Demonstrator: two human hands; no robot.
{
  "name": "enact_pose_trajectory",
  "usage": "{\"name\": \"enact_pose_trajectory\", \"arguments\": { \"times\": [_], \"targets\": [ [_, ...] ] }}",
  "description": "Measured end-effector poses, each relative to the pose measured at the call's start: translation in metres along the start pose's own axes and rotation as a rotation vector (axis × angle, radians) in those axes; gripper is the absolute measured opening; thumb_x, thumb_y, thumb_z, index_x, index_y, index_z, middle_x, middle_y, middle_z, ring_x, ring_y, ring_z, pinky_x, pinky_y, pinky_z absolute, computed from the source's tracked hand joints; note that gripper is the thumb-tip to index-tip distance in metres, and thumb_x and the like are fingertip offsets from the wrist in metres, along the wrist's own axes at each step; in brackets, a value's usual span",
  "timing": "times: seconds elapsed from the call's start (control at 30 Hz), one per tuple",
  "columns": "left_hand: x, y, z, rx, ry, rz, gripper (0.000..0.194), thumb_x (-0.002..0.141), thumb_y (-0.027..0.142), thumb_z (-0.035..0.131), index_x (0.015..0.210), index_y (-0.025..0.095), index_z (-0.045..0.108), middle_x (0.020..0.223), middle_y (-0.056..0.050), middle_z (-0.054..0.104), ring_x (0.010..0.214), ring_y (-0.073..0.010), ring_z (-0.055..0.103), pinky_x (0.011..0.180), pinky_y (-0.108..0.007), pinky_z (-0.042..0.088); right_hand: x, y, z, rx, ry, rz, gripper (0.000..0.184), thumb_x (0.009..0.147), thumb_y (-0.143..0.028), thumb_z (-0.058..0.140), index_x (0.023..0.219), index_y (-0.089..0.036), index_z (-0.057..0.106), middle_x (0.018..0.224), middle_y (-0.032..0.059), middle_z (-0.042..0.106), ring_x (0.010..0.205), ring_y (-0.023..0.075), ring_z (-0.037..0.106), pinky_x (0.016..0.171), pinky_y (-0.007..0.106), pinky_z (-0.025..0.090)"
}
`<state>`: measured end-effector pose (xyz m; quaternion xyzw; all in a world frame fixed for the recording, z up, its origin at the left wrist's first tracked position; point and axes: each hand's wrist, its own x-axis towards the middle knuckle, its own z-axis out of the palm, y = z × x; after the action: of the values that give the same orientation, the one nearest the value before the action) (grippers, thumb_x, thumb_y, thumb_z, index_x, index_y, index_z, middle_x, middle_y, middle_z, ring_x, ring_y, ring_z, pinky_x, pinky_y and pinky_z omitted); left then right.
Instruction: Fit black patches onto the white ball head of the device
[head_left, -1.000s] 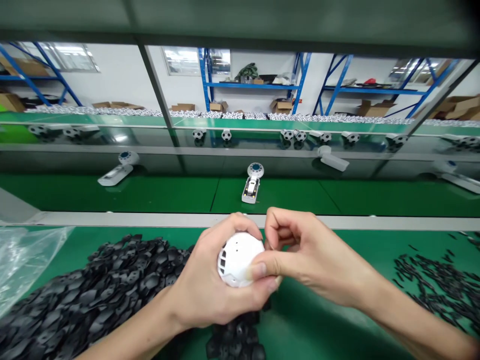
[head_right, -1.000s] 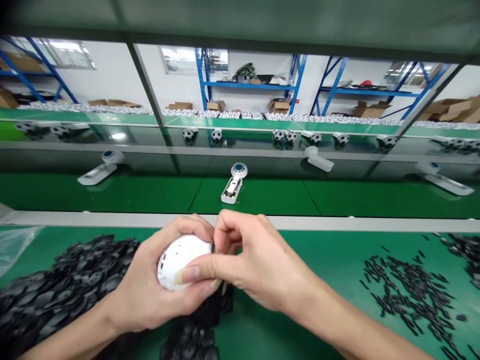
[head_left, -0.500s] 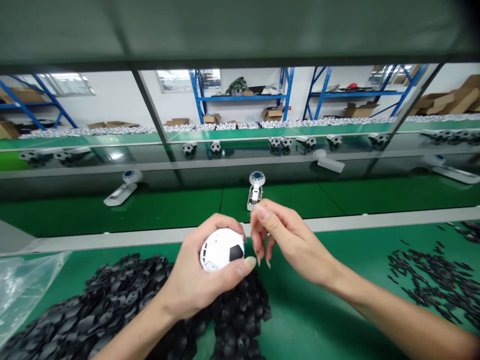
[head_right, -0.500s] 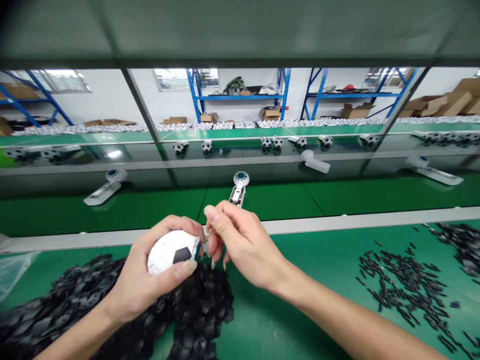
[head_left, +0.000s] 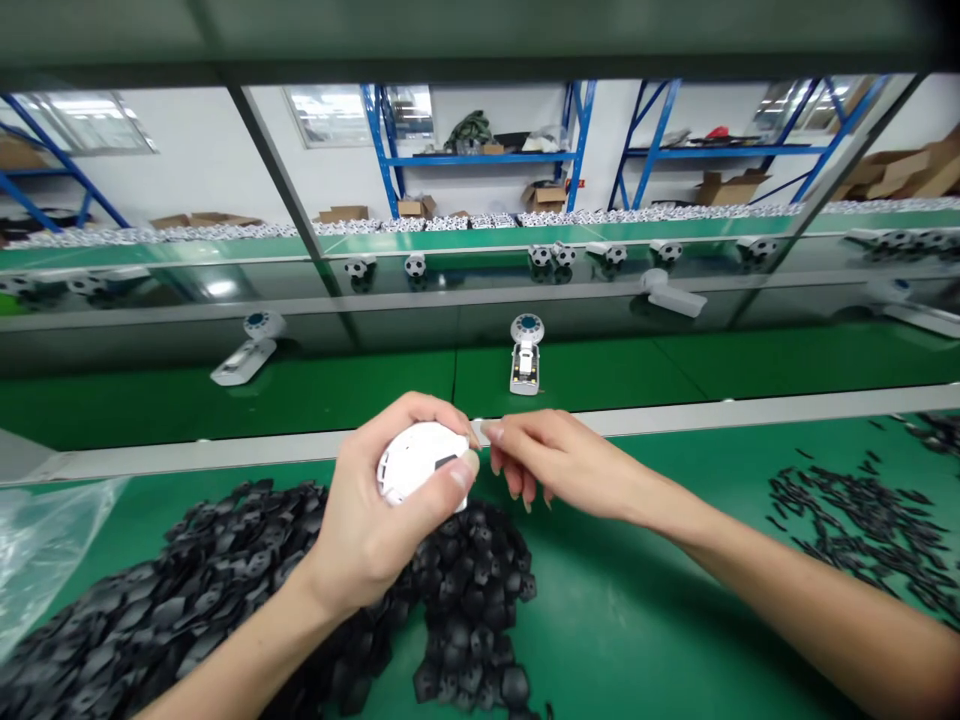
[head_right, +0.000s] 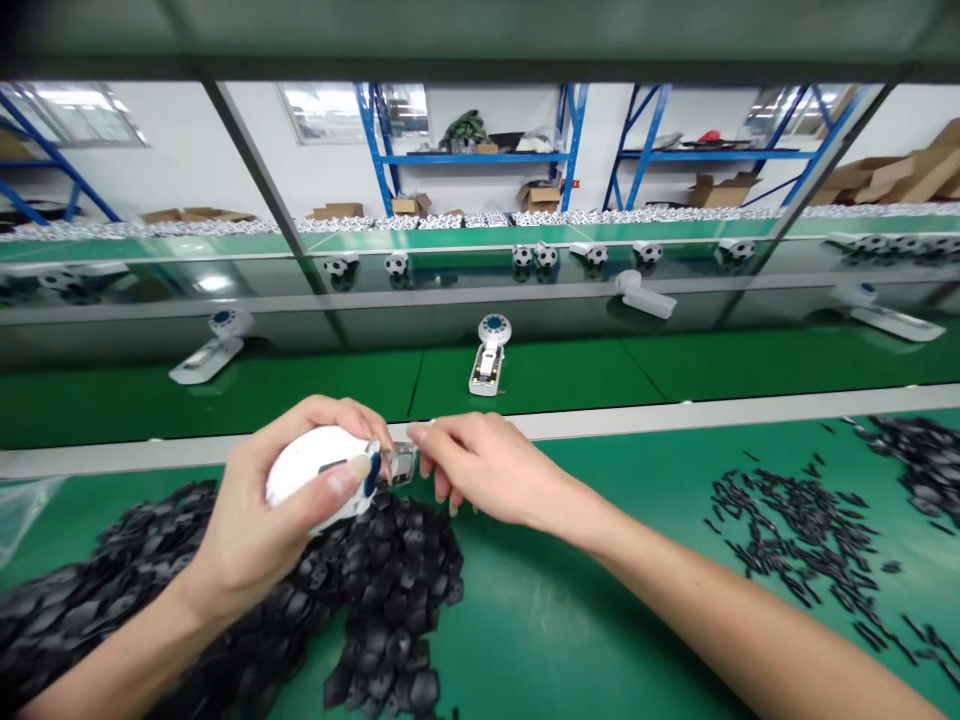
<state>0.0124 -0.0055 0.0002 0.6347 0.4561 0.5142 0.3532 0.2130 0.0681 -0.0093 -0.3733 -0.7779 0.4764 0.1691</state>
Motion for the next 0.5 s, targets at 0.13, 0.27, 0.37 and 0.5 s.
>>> {"name": "enact_pose_trajectory", "arguments": {
  "times": [0.13, 0.27, 0.37, 0.5],
  "targets": [
    [0.005, -0.004, -0.007, -0.061, 0.034, -0.022, 0.021, 0.092, 0.042, 0.078, 0.097, 0.024, 0.069, 0.094, -0.002, 0.071, 0.079, -0.0172, 0.066, 0.066, -0.025, 0.052, -0.002, 0.003, -0.001, -0.216, -0.079, 0.025, 0.013, 0.099, -0.016, 0.068, 0.088, -0.017, 0.075, 0.085, 0.0025, 0.075, 0.080, 0.0185, 0.067, 0.068, 0.027, 0.040],
    [0.016, -0.005, -0.012, -0.154, 0.094, -0.065, 0.022, 0.090, 0.042, 0.078, 0.095, 0.022, 0.070, 0.090, -0.002, 0.072, 0.073, -0.0167, 0.067, 0.065, -0.025, 0.055, 0.001, 0.008, -0.003, -0.254, -0.212, 0.053, 0.007, 0.094, -0.022, 0.080, 0.101, -0.020, 0.082, 0.096, 0.0023, 0.078, 0.087, 0.0193, 0.069, 0.071, 0.026, 0.042],
    [0.023, -0.003, -0.013, -0.194, 0.179, -0.087, 0.024, 0.086, 0.041, 0.080, 0.090, 0.020, 0.069, 0.085, -0.002, 0.072, 0.071, -0.0155, 0.065, 0.063, -0.023, 0.054, 0.004, 0.012, -0.003, -0.229, -0.275, 0.091, 0.016, 0.087, -0.025, 0.088, 0.101, -0.019, 0.082, 0.090, 0.0004, 0.078, 0.080, 0.0168, 0.068, 0.065, 0.024, 0.043],
    [0.026, -0.001, -0.011, -0.221, 0.230, -0.109, 0.027, 0.088, 0.043, 0.079, 0.089, 0.018, 0.068, 0.082, -0.002, 0.071, 0.071, -0.0152, 0.064, 0.063, -0.022, 0.055, 0.007, 0.017, 0.000, -0.198, -0.280, 0.121, 0.010, 0.085, -0.023, 0.088, 0.089, -0.018, 0.080, 0.073, -0.0024, 0.071, 0.067, 0.0133, 0.061, 0.058, 0.023, 0.039]
  ]
}}
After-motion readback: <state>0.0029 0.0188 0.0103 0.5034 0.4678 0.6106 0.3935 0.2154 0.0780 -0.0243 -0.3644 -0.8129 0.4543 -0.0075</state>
